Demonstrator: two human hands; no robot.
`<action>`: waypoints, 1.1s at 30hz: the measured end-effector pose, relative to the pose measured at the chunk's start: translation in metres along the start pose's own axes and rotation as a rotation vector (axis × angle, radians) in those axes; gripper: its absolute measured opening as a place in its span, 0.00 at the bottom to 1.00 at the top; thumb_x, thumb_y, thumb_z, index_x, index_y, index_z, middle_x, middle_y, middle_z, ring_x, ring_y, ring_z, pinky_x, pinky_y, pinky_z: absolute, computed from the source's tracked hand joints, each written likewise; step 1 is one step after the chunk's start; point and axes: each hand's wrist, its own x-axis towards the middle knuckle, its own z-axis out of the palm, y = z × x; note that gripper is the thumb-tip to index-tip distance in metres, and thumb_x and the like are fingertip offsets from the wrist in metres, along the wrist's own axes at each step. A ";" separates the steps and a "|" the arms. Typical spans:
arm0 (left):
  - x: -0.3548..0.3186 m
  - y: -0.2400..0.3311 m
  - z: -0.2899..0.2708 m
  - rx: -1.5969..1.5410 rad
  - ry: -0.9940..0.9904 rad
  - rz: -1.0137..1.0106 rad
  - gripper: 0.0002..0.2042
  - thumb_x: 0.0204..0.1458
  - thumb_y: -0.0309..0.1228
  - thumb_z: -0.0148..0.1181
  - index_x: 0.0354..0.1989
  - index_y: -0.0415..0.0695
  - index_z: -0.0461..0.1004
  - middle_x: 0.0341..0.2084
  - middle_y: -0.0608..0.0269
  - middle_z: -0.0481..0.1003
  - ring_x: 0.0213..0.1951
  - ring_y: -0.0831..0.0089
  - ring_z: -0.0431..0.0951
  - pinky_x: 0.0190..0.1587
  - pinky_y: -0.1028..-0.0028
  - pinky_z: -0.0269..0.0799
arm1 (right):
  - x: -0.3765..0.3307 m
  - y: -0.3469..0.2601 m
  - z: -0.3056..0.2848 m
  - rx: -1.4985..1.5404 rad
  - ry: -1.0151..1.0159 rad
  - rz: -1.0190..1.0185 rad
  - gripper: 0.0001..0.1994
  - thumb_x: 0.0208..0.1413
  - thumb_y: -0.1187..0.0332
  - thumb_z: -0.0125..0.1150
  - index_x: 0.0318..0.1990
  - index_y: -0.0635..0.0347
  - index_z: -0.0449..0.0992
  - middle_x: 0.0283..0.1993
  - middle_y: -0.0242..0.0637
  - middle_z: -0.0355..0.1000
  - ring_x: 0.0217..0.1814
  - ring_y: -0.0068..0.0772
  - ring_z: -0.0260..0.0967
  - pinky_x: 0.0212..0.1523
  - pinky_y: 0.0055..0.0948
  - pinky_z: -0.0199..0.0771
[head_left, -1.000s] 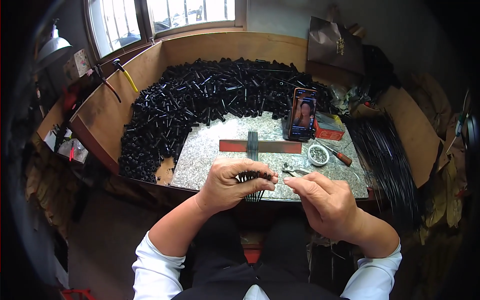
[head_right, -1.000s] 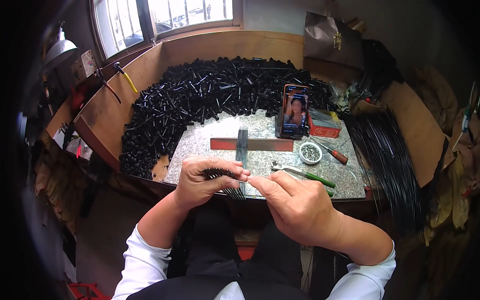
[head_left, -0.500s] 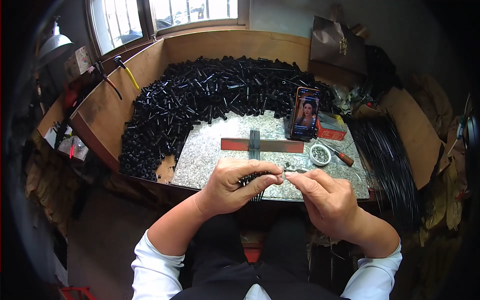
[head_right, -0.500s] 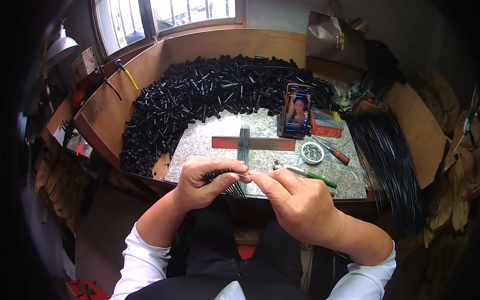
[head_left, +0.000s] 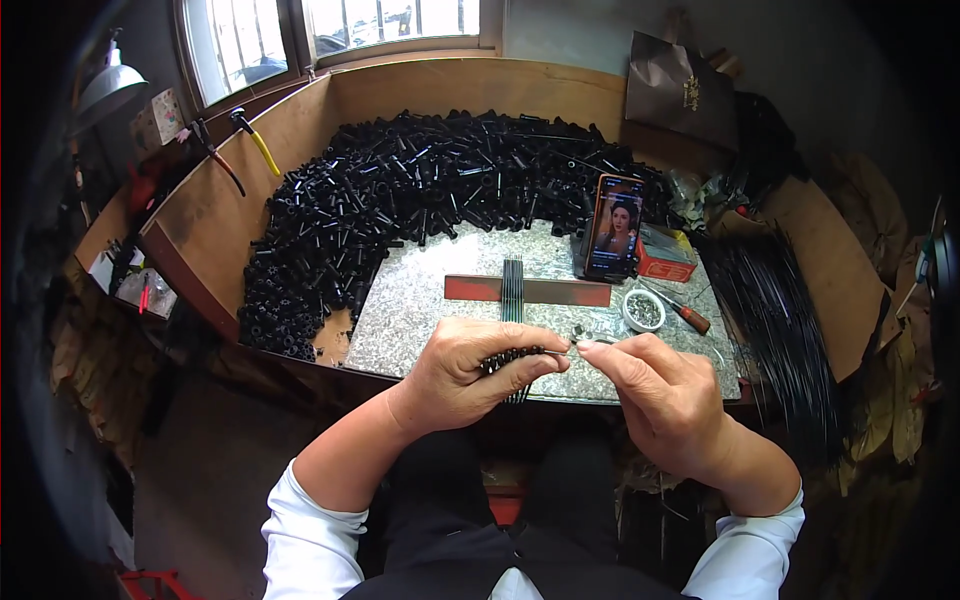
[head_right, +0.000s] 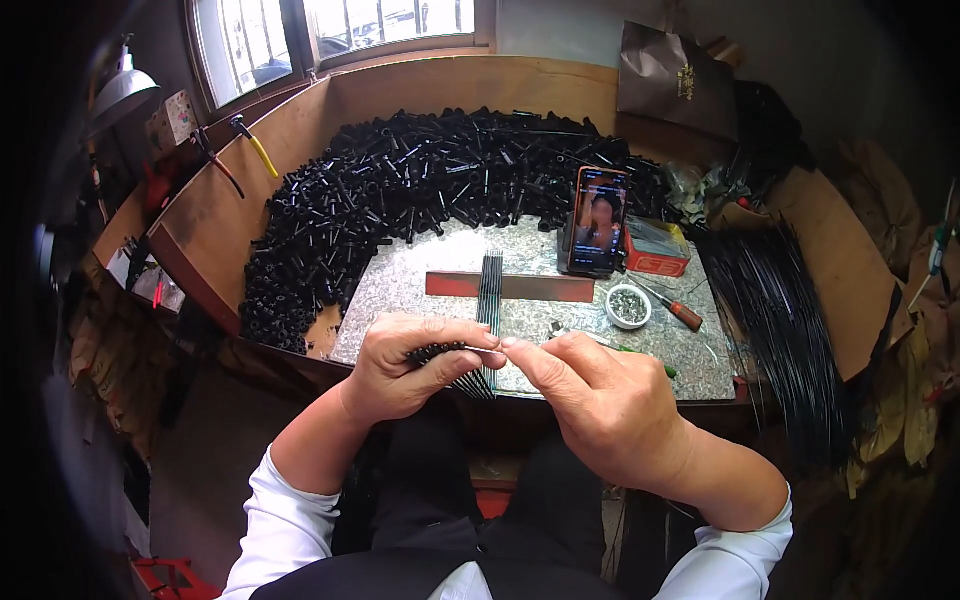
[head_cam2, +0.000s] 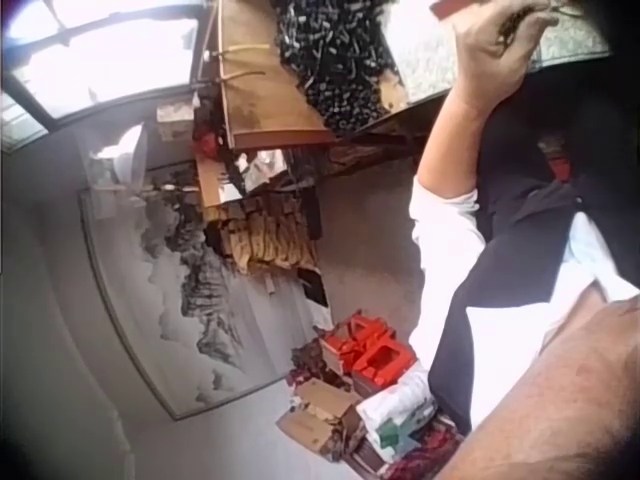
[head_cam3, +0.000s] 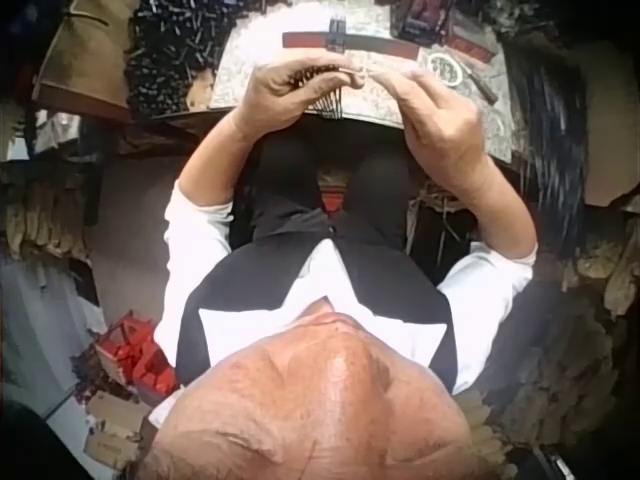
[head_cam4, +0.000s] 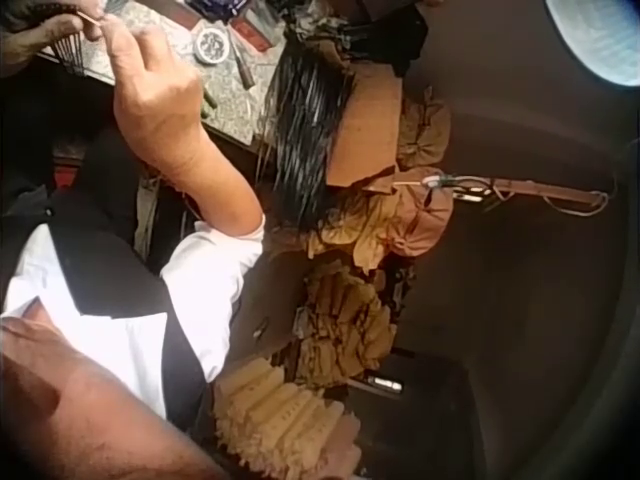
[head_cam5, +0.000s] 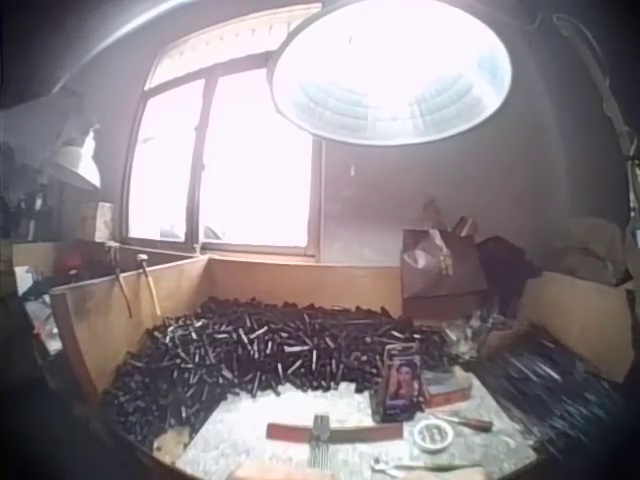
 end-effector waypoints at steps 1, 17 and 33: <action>0.000 0.000 0.000 0.001 0.000 0.002 0.07 0.54 0.20 0.57 0.41 0.34 0.76 0.31 0.53 0.80 0.37 0.68 0.82 0.40 0.74 0.77 | -0.001 0.000 0.000 -0.001 0.001 -0.001 0.20 0.45 0.86 0.57 0.48 0.65 0.73 0.33 0.44 0.74 0.27 0.38 0.74 0.24 0.29 0.74; 0.000 0.002 -0.002 -0.001 -0.033 -0.001 0.08 0.53 0.19 0.58 0.41 0.34 0.76 0.29 0.54 0.80 0.36 0.68 0.82 0.43 0.73 0.76 | 0.001 0.002 0.001 0.001 0.019 -0.023 0.20 0.42 0.86 0.57 0.47 0.64 0.75 0.31 0.43 0.73 0.27 0.37 0.73 0.24 0.29 0.74; 0.003 0.003 -0.002 0.006 -0.054 0.004 0.10 0.51 0.23 0.61 0.41 0.36 0.77 0.31 0.56 0.81 0.37 0.66 0.82 0.50 0.68 0.73 | 0.004 -0.004 0.007 -0.036 0.152 0.034 0.17 0.44 0.87 0.57 0.44 0.65 0.73 0.36 0.43 0.66 0.30 0.38 0.68 0.26 0.31 0.71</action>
